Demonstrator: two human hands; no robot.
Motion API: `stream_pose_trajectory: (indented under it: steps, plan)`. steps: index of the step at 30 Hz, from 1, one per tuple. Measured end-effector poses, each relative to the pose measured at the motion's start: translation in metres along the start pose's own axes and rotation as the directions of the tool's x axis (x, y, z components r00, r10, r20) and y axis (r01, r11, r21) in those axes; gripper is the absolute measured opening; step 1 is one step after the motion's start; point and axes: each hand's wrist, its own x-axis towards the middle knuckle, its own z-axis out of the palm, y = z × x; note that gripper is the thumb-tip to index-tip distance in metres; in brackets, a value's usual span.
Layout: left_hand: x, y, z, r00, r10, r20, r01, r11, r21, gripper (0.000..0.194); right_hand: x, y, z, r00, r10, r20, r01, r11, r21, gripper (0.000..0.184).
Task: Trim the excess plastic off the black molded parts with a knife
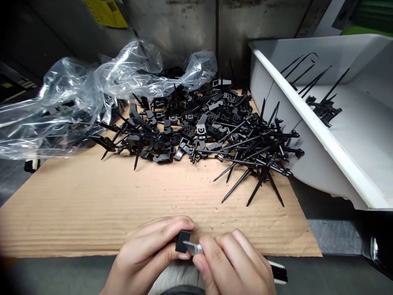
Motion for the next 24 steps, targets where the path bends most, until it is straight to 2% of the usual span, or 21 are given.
stream_pose_trajectory:
  steps: [4,8,10,16,24]
  plan:
    - [0.002,0.001,-0.001,1.0,0.024,0.017,-0.024,1.0,0.004,0.017,-0.002,0.01,-0.008,0.994,0.089,-0.068,-0.095,0.991,-0.097,0.021]
    - [0.003,-0.001,0.0,1.0,0.002,-0.006,-0.001,0.999,0.053,0.018,0.002,0.002,-0.014,0.985,0.166,0.041,-0.171,0.975,0.141,0.014]
    - [0.001,-0.002,0.0,1.0,0.0,-0.008,0.0,1.0,0.029,0.017,0.006,-0.006,-0.011,0.976,0.198,0.094,-0.214,0.953,0.214,0.019]
    - [-0.003,-0.005,0.002,0.999,0.024,-0.022,-0.024,1.0,0.006,0.019,0.012,-0.012,0.003,0.99,0.123,0.064,-0.133,0.974,0.183,0.016]
    - [-0.001,-0.004,0.004,0.999,0.043,-0.005,-0.043,0.999,0.031,0.012,0.006,-0.011,0.005,0.996,0.087,0.032,-0.091,0.982,0.164,0.014]
